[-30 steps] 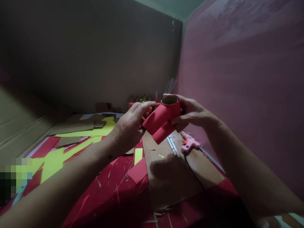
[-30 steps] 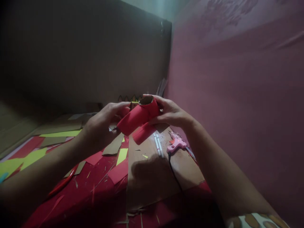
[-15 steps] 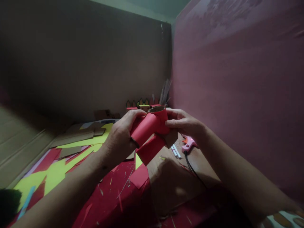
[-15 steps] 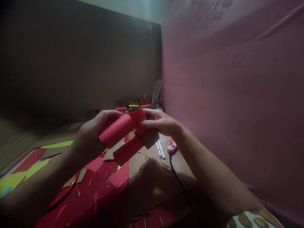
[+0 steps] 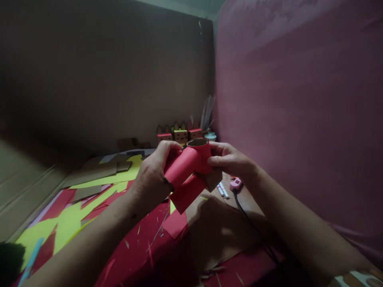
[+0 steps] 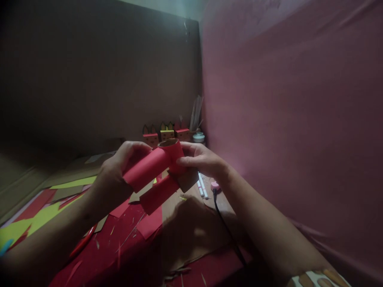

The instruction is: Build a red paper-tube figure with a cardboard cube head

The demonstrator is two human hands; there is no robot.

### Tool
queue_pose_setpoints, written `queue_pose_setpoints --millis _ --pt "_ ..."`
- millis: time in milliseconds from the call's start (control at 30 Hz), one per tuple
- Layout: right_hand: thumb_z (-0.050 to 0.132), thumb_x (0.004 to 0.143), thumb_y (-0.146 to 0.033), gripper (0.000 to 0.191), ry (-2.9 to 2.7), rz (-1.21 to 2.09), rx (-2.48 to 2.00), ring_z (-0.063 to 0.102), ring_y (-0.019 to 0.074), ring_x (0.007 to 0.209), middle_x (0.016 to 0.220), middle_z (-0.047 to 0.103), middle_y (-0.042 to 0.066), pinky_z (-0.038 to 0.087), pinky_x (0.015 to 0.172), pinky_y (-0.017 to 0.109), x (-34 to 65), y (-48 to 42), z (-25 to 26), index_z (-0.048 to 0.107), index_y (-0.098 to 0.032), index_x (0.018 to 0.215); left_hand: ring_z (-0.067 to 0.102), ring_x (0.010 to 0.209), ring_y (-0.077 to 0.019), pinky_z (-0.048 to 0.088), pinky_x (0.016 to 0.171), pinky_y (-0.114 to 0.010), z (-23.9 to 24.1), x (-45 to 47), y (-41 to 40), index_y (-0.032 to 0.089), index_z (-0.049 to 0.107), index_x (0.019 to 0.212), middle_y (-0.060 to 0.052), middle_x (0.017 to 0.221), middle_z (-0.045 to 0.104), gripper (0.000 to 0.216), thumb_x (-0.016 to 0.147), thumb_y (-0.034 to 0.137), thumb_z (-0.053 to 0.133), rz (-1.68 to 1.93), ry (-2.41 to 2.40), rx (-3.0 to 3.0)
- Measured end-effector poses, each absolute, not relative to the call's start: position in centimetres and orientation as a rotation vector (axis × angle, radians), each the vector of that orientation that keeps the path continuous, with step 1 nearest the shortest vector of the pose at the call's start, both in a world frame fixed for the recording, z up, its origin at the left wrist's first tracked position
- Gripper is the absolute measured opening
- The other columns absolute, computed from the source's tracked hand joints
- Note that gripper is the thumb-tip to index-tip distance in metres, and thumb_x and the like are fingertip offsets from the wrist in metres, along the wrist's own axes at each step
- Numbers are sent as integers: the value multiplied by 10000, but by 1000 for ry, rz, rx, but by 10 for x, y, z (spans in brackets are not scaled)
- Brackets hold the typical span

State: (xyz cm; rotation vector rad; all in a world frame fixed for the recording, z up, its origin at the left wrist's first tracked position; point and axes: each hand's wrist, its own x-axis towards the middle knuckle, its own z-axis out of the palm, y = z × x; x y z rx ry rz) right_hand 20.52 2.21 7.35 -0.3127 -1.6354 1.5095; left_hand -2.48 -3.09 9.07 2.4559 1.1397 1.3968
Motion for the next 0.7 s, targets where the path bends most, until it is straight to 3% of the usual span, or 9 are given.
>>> queue_pose_setpoints --millis 200,400,700 --pt "867 710 -308 496 -1470 1516 -369 706 139 767 979 763 51 584 716 241 209 28 64 723 -192 1170 691 993 -258 565 768 -369 105 -28 -32 255 445 1339 -104 1129 670 611 757 235 628 1276 932 2288" --pt "788 767 -451 421 -1352 1597 -368 746 200 758 884 782 56 602 779 349 206 26 57 726 -188 1090 705 1006 -236 615 809 -358 114 -39 -31 308 509 1371 -74 1180 694 589 827 332 733 1409 817 2044" --pt "726 765 -559 538 -1190 1864 -357 755 248 853 920 791 130 589 853 379 199 13 39 734 -114 1068 714 901 -208 626 840 -397 99 -25 -26 311 456 1408 -79 1190 632 713 771 233 769 1296 766 1963"
